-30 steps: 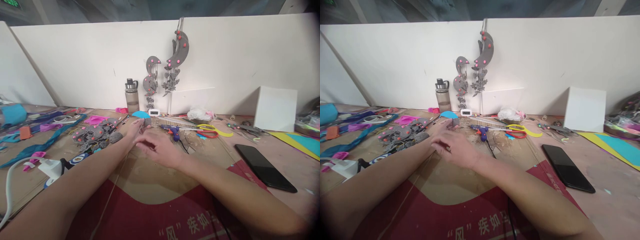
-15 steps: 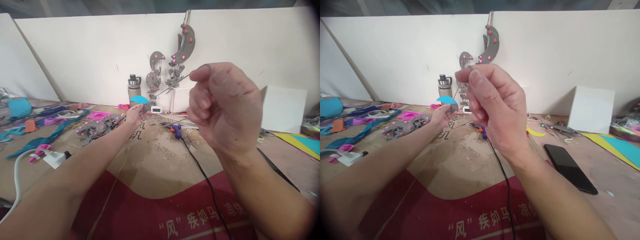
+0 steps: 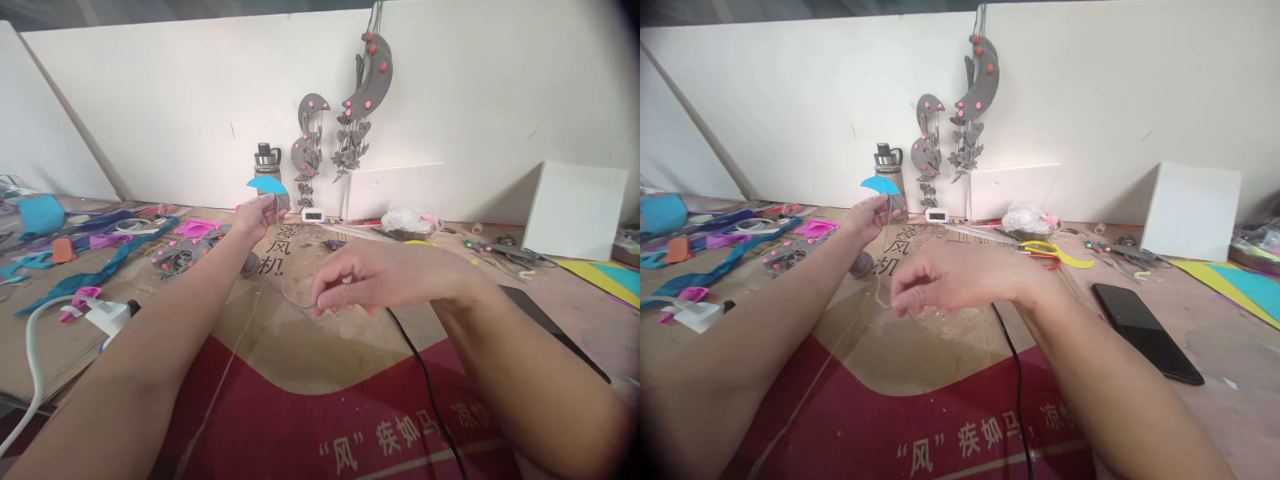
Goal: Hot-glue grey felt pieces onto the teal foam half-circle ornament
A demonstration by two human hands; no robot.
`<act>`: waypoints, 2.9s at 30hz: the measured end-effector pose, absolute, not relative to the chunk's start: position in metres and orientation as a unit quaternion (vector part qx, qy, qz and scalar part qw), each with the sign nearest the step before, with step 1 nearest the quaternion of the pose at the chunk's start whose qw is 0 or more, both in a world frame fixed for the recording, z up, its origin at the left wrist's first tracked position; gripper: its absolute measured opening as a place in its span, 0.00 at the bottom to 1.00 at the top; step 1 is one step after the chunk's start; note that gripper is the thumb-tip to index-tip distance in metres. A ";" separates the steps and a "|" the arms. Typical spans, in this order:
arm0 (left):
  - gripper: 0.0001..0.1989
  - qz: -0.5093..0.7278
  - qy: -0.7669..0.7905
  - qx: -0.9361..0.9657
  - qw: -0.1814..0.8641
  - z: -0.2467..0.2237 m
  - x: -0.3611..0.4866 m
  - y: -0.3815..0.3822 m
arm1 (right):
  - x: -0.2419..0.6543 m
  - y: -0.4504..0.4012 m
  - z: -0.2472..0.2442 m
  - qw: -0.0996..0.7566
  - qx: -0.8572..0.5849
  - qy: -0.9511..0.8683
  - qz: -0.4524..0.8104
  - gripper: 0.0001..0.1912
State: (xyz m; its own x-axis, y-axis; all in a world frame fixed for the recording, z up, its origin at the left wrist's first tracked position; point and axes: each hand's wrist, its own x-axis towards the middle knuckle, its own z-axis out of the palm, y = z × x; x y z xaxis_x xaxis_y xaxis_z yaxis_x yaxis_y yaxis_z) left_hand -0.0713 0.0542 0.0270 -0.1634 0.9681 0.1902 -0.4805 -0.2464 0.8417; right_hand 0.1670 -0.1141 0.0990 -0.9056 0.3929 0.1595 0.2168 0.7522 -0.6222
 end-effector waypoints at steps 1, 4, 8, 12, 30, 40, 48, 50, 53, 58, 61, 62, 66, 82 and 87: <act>0.03 0.686 0.317 0.393 0.524 0.028 -0.073 0.056 | 0.164 -0.107 0.089 0.144 -0.197 -0.931 0.271 0.07; 0.03 0.677 0.302 0.418 0.525 0.033 -0.077 0.057 | 0.146 -0.091 0.056 0.239 -0.338 -0.904 0.105 0.11; 0.04 0.698 0.281 0.394 0.528 0.047 -0.082 0.054 | 0.115 -0.086 0.026 0.351 -0.377 -0.850 0.108 0.07; 0.04 0.714 0.253 0.376 0.533 0.048 -0.084 0.056 | 0.086 -0.075 0.012 0.354 -0.385 -0.831 0.189 0.08; 0.04 0.735 0.245 0.323 0.544 0.017 -0.098 0.071 | 0.005 -0.012 -0.006 0.210 -0.498 -0.787 0.297 0.16; 0.02 0.761 0.243 0.279 0.533 0.013 -0.102 0.076 | 0.003 -0.005 -0.033 0.281 -0.501 -0.749 0.331 0.12; 0.04 0.769 0.254 0.267 0.523 0.013 -0.095 0.074 | 0.003 -0.007 -0.028 0.267 -0.535 -0.749 0.285 0.09; 0.05 0.769 0.250 0.292 0.510 0.014 -0.090 0.072 | 0.006 -0.010 -0.026 0.311 -0.539 -0.757 0.201 0.09; 0.06 0.778 0.239 0.316 0.489 0.014 -0.082 0.070 | 0.012 -0.015 -0.022 0.340 -0.531 -0.773 0.071 0.10; 0.10 0.804 0.236 0.306 0.451 0.009 -0.073 0.068 | 0.017 -0.017 -0.025 0.305 -0.531 -0.789 0.057 0.10; 0.11 0.825 0.231 0.294 0.424 0.006 -0.077 0.068 | 0.015 -0.015 -0.031 0.327 -0.516 -0.789 0.065 0.08; 0.11 0.830 0.227 0.293 0.418 0.006 -0.079 0.068 | 0.015 -0.015 -0.032 0.337 -0.510 -0.788 0.068 0.07; 0.11 0.836 0.226 0.283 0.412 0.004 -0.088 0.067 | 0.012 -0.019 -0.035 0.370 -0.489 -0.784 0.093 0.07; 0.08 0.821 0.247 0.262 0.444 0.015 -0.070 0.055 | 0.016 -0.014 -0.024 0.270 -0.498 -0.798 0.205 0.12; 0.06 0.839 0.240 0.207 0.443 0.007 -0.082 0.060 | 0.014 -0.004 -0.024 0.264 -0.510 -0.787 0.226 0.15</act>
